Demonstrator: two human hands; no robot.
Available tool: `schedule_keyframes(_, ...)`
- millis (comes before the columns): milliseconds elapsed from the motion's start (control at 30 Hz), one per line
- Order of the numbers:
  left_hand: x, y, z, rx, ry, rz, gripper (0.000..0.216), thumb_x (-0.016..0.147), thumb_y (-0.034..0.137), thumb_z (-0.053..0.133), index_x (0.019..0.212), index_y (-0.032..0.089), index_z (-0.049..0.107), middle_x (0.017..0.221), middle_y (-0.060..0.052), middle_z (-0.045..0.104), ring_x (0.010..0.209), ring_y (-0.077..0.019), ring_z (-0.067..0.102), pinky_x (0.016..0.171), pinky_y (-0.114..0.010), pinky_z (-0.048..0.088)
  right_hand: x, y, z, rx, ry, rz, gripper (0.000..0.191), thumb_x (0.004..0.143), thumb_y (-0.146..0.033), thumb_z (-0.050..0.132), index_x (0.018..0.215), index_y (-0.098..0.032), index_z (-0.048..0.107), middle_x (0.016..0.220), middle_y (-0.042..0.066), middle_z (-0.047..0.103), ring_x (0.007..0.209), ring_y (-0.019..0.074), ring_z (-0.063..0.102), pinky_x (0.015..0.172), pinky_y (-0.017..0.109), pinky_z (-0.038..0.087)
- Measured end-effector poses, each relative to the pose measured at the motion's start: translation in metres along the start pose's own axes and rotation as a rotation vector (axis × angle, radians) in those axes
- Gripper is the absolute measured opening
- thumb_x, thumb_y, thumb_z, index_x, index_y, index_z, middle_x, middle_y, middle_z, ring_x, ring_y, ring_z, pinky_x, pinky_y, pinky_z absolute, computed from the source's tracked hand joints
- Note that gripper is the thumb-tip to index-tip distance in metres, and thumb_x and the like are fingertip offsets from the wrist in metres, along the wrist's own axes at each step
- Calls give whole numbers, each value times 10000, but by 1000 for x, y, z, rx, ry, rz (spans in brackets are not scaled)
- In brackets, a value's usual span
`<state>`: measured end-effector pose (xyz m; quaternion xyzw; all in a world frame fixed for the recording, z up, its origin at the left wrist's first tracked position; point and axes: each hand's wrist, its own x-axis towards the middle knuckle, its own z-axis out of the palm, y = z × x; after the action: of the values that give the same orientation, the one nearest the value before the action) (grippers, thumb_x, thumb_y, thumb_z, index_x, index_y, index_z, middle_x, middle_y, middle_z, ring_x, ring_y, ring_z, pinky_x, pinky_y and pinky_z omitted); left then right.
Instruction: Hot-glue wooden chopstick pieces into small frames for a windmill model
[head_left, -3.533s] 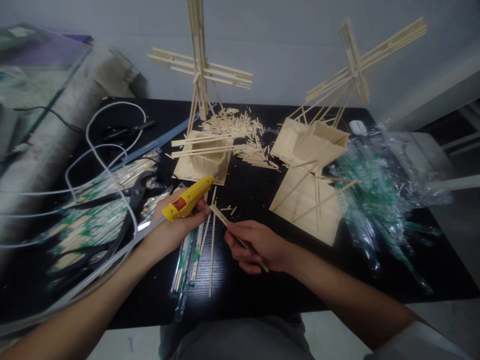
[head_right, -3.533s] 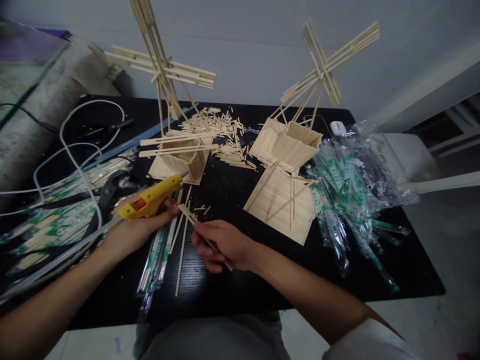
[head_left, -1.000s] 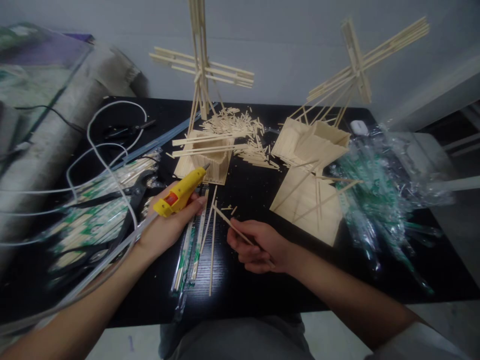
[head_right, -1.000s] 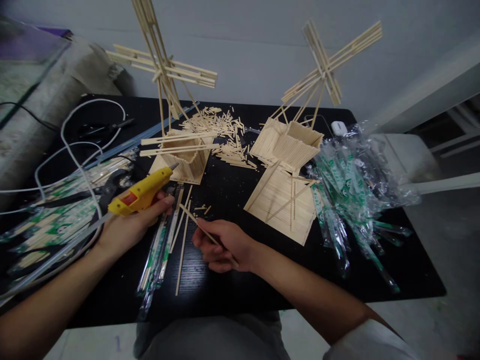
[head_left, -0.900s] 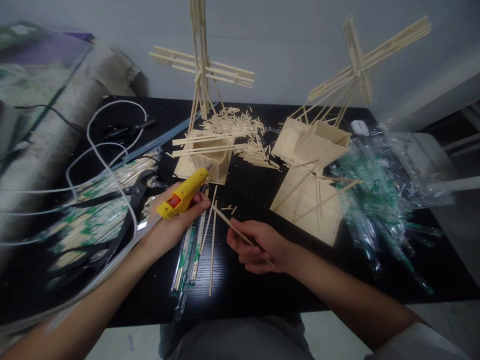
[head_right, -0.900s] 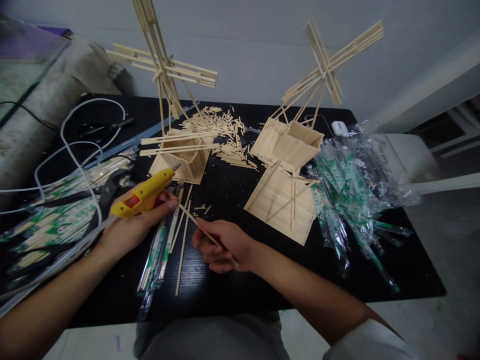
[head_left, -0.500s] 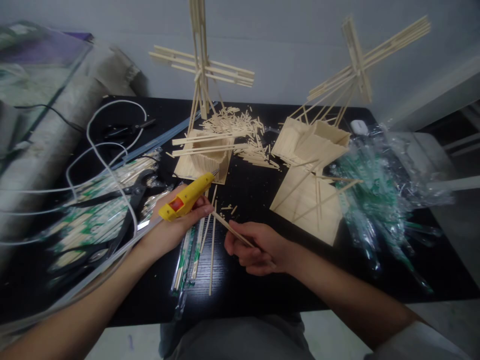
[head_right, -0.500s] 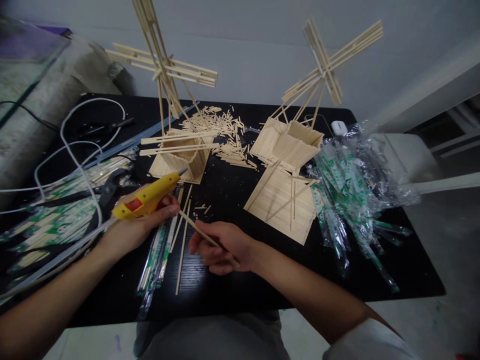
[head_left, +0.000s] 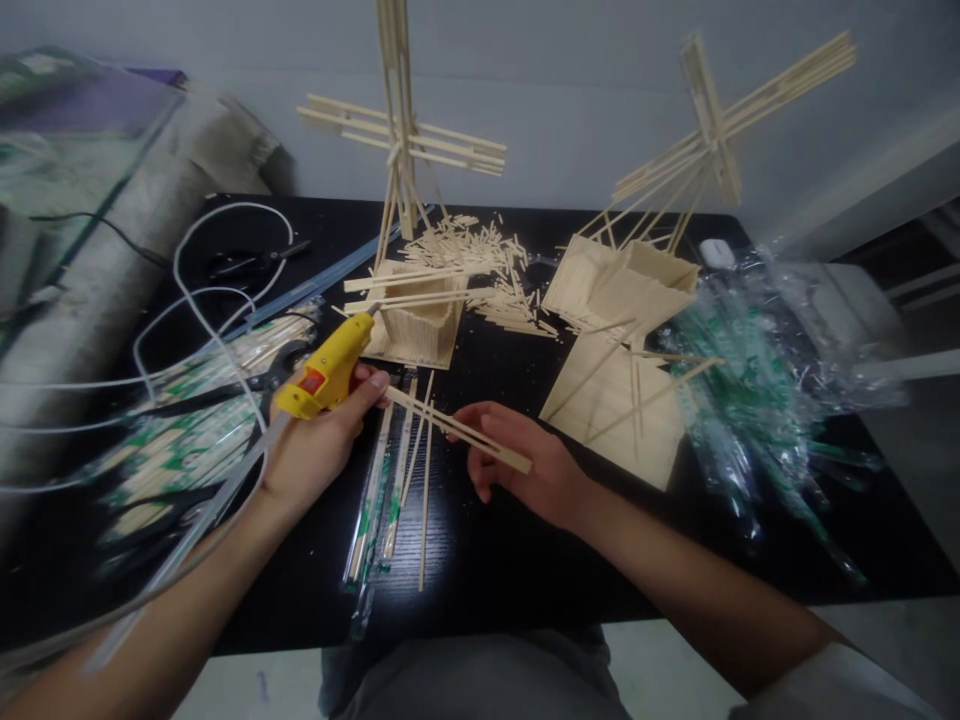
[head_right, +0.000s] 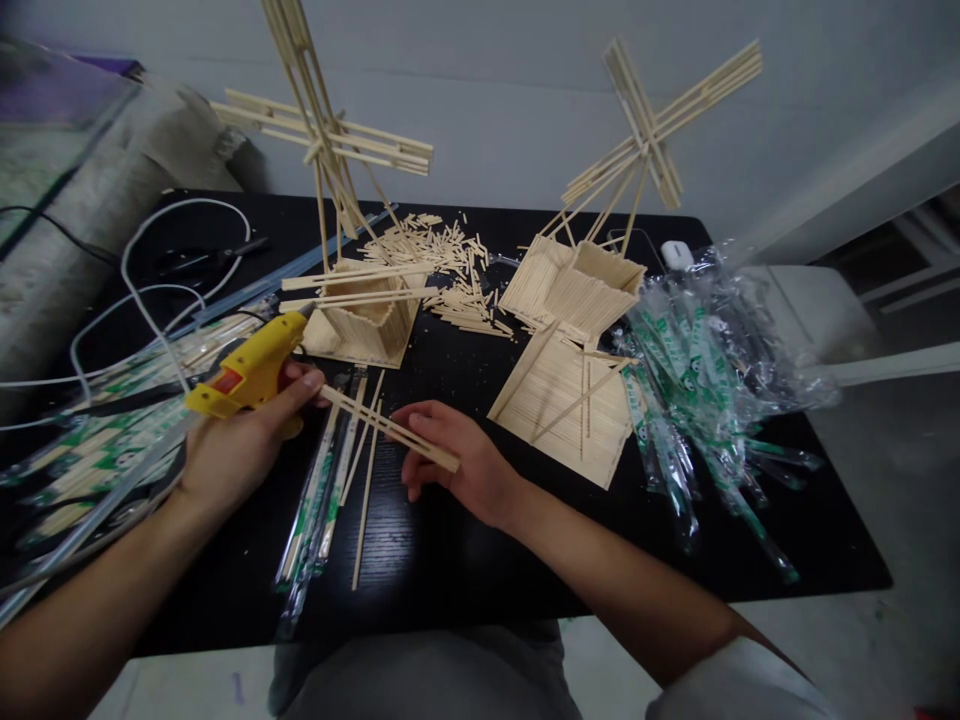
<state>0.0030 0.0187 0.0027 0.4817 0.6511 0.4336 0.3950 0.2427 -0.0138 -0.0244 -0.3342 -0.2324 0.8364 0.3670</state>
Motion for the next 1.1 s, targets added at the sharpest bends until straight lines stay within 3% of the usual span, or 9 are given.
schedule_keyframes(100, 1, -2, 0, -44, 45, 18, 312, 805, 468, 864, 854, 258, 638, 831, 6, 726, 783, -220, 728, 858, -358, 613, 1, -1, 1, 78, 6, -57, 438, 886, -579, 864, 1066, -183, 811, 1083, 82, 792, 735, 170, 727, 582, 277, 607)
schedule_keyframes(267, 4, -10, -4, -73, 40, 32, 316, 842, 481, 864, 873, 264, 638, 802, 24, 715, 757, -210, 723, 782, -335, 603, 3, -1, -1, 50, 177, -156, 285, 783, -295, 994, 981, -181, 823, 861, 15, 775, 793, 148, 739, 729, 253, 628)
schedule_keyframes(367, 4, -15, -7, -99, -2, 82, 304, 862, 466, 878, 869, 263, 651, 794, 46, 711, 719, -176, 710, 781, -304, 599, 6, -1, -4, 81, 238, -186, 297, 746, -295, 1027, 923, -181, 818, 871, 10, 784, 809, 135, 739, 781, 248, 631)
schedule_keyframes(467, 0, -17, -9, -162, -72, 147, 309, 951, 486, 811, 801, 252, 677, 705, 36, 682, 670, -163, 672, 728, -292, 588, 9, -1, -7, 142, 251, -192, 349, 690, -324, 1067, 900, -196, 818, 860, -6, 777, 795, 129, 733, 734, 229, 619)
schedule_keyframes(633, -7, -14, -5, -291, -133, 140, 440, 965, 620, 756, 776, 224, 748, 693, -12, 699, 539, -148, 602, 499, -298, 511, 8, 0, -6, 140, 125, -122, 351, 709, -370, 1074, 896, -199, 830, 824, -13, 748, 727, 105, 674, 582, 186, 529)
schedule_keyframes(767, -8, -10, -4, -216, -234, 138, 505, 946, 724, 736, 954, 225, 813, 712, -14, 729, 551, -148, 630, 528, -289, 546, 2, 2, -1, 67, -19, -66, 344, 814, -461, 1010, 892, -180, 827, 801, 3, 725, 733, 121, 667, 631, 226, 535)
schedule_keyframes(867, -11, -8, -2, -189, -287, 145, 533, 902, 750, 773, 945, 219, 797, 729, -18, 745, 578, -153, 655, 575, -290, 582, 0, 3, 1, 44, -92, -34, 358, 846, -490, 985, 922, -178, 827, 762, -9, 704, 702, 119, 676, 628, 232, 530)
schedule_keyframes(1000, -15, -8, 2, -183, -302, 103, 397, 836, 577, 906, 942, 215, 784, 805, -23, 754, 665, -168, 686, 637, -299, 590, -1, 7, 2, 29, -120, 21, 402, 814, -467, 1013, 994, -172, 807, 768, -30, 707, 655, 101, 679, 626, 231, 536)
schedule_keyframes(1100, -19, -7, 6, -203, -330, 76, 346, 724, 413, 987, 924, 225, 777, 910, -38, 756, 862, -216, 723, 758, -321, 616, -1, 10, 3, 23, -118, 66, 457, 759, -441, 1050, 983, -172, 757, 782, -39, 731, 623, 94, 688, 633, 236, 551)
